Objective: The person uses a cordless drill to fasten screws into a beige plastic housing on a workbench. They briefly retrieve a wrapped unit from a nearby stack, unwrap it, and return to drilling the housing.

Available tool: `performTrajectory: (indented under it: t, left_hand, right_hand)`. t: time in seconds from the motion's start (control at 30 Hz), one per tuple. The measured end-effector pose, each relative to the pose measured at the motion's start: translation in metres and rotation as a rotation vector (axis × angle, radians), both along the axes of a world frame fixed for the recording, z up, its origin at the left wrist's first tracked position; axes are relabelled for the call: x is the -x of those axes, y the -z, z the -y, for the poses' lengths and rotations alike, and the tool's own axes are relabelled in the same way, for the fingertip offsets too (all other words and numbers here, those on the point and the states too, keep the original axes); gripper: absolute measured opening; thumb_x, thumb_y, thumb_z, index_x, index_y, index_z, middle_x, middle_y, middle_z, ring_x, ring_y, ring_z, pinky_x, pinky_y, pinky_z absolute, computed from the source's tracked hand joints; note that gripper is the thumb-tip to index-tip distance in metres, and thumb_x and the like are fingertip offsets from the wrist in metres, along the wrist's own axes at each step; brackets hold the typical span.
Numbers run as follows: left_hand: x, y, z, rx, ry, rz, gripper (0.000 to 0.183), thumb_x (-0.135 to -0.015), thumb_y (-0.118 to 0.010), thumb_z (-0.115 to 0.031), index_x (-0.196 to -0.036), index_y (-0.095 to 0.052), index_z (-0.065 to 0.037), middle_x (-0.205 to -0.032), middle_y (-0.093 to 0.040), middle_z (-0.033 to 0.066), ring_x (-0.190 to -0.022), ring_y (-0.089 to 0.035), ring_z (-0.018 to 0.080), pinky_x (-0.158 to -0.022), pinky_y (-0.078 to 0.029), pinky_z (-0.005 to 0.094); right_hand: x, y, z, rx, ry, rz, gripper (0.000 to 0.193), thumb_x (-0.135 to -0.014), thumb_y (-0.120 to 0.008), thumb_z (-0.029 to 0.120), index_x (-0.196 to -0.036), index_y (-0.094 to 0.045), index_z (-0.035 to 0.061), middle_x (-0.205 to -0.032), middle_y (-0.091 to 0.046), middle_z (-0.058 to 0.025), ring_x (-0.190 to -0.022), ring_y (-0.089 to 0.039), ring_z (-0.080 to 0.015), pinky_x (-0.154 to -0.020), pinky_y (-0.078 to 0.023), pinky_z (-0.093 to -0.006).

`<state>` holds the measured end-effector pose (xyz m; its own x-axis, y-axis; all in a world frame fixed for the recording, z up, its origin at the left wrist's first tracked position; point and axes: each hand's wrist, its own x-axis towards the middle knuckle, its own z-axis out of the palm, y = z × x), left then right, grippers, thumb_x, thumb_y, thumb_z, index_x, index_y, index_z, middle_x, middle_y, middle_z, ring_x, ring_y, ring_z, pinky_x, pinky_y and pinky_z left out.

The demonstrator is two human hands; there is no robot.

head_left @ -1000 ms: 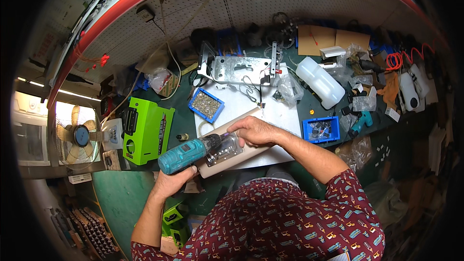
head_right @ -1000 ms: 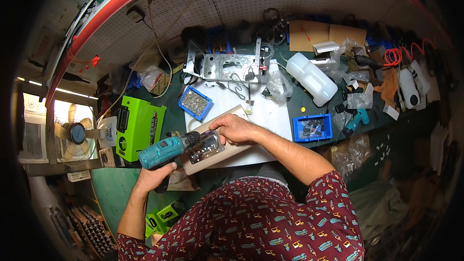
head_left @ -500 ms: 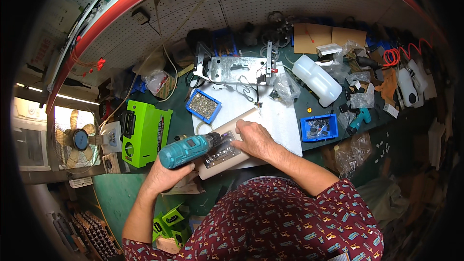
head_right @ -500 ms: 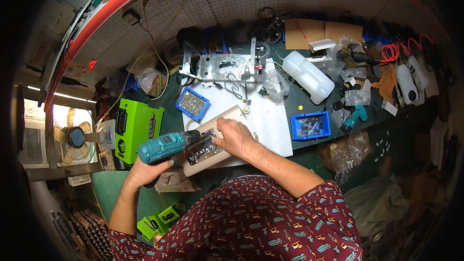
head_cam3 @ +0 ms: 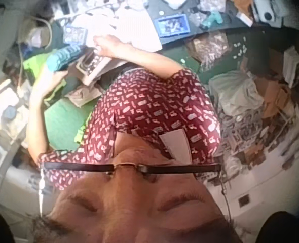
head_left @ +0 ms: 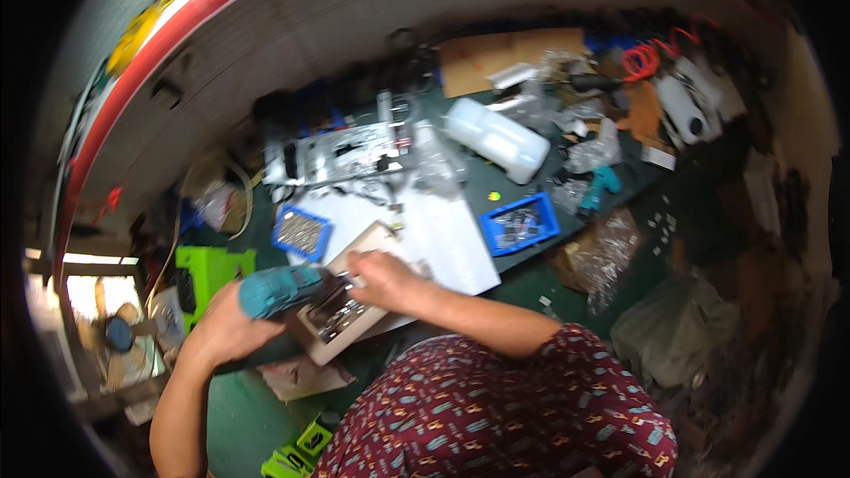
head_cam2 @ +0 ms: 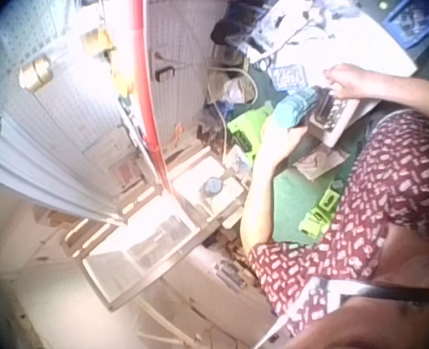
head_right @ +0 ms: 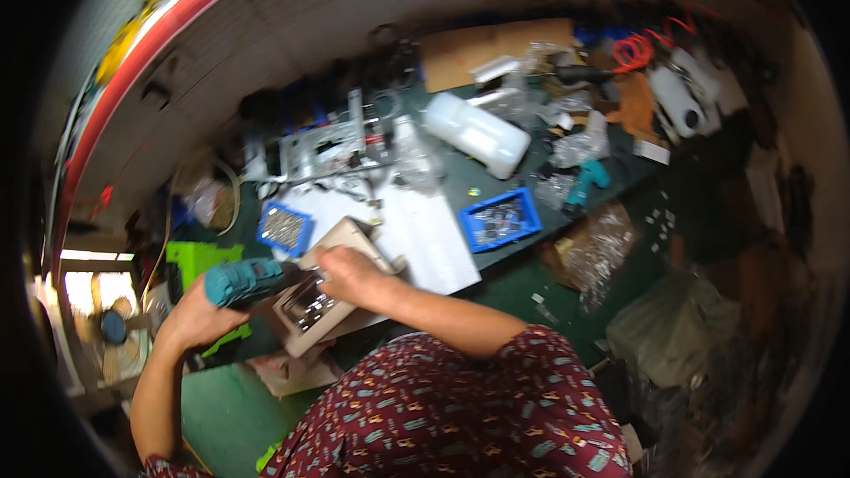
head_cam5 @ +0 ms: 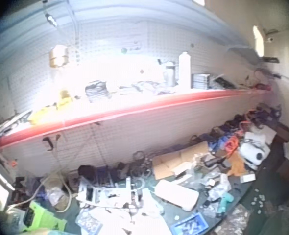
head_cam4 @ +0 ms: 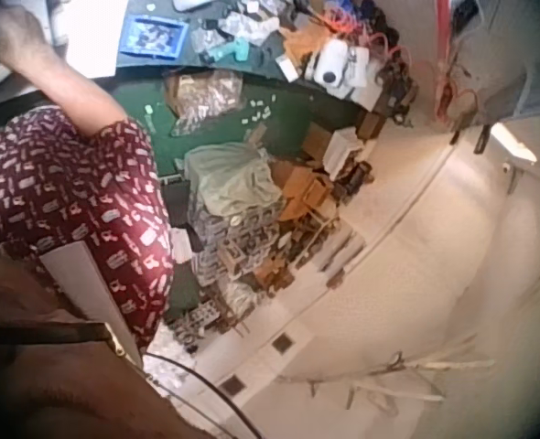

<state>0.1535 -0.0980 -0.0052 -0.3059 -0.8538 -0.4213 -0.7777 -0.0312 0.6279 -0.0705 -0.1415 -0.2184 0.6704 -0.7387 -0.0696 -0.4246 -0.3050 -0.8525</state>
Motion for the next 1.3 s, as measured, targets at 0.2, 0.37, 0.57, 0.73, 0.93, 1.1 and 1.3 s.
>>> performTrajectory:
  t: [0.2,0.37,0.57,0.73,0.93,1.1,1.3]
  left_hand:
    - [0.009,0.001,-0.008,-0.099,-0.175,0.151,0.043,-0.078,-0.075,0.001,-0.121,-0.070,-0.001,-0.108,-0.074,0.0130,-0.096,-0.069,0.0205,-0.090,-0.056,0.0343]
    - [0.014,0.003,-0.017,-0.002,-0.204,0.139,0.031,-0.076,-0.075,-0.006,-0.106,-0.073,0.000,-0.091,-0.074,0.0209,-0.078,-0.071,0.0341,-0.076,-0.057,0.0395]
    - [0.017,0.007,-0.021,0.005,-0.221,0.166,0.021,-0.076,-0.075,-0.006,-0.094,-0.071,0.001,-0.083,-0.072,0.0208,-0.072,-0.070,0.0356,-0.072,-0.057,0.0400]
    - [0.017,0.008,-0.026,-0.001,-0.229,0.168,0.023,-0.074,-0.076,-0.005,-0.096,-0.071,0.001,-0.085,-0.072,0.0217,-0.074,-0.070,0.0388,-0.072,-0.057,0.0408]
    - [0.022,0.005,-0.028,-0.007,-0.217,0.188,0.032,-0.071,-0.084,-0.010,-0.100,-0.072,-0.002,-0.088,-0.073,0.0216,-0.081,-0.070,0.0428,-0.075,-0.058,0.0426]
    - [0.015,0.003,-0.031,-0.106,-0.313,0.220,0.034,-0.071,-0.087,-0.015,-0.100,-0.073,-0.004,-0.088,-0.073,0.0214,-0.085,-0.070,0.0433,-0.077,-0.058,0.0444]
    - [0.009,0.008,-0.033,-0.082,-0.286,0.199,0.027,-0.074,-0.082,-0.016,-0.095,-0.072,-0.004,-0.082,-0.073,0.0195,-0.078,-0.072,0.0387,-0.074,-0.058,0.0430]
  right_hand:
    - [0.010,-0.013,0.002,0.036,-0.064,-0.036,0.032,-0.087,-0.077,0.013,-0.104,-0.058,-0.0066,-0.091,-0.071,-0.0268,-0.091,-0.073,-0.0445,-0.080,-0.061,-0.0485]
    - [0.032,-0.001,-0.007,-0.093,0.243,0.381,0.018,-0.094,-0.071,0.012,-0.102,-0.066,-0.0034,-0.090,-0.073,-0.0207,-0.082,-0.074,-0.0329,-0.073,-0.059,-0.0424]
    - [0.178,0.098,0.017,-0.106,0.754,0.020,0.019,-0.095,-0.067,0.013,-0.110,-0.075,0.0040,-0.091,-0.075,-0.0185,-0.077,-0.072,-0.0288,-0.071,-0.057,-0.0398]
    - [0.242,0.195,0.046,0.151,0.644,-0.642,0.021,-0.094,-0.061,0.014,-0.105,-0.078,0.0084,-0.100,-0.075,-0.0196,-0.095,-0.072,-0.0434,-0.083,-0.057,-0.0552]
    - [0.249,0.239,0.061,0.297,0.386,-0.807,0.010,-0.087,-0.066,0.010,-0.087,-0.075,0.0067,-0.095,-0.075,-0.0190,-0.088,-0.075,-0.0387,-0.078,-0.061,-0.0512]
    - [0.252,0.230,0.069,0.294,0.232,-0.842,0.015,-0.089,-0.060,0.007,-0.086,-0.075,0.0040,-0.093,-0.075,-0.0214,-0.086,-0.075,-0.0404,-0.076,-0.061,-0.0520]
    - [0.249,0.217,0.079,0.247,0.090,-0.892,0.011,-0.085,-0.065,0.004,-0.086,-0.076,0.0023,-0.092,-0.075,-0.0253,-0.089,-0.075,-0.0425,-0.080,-0.061,-0.0530]
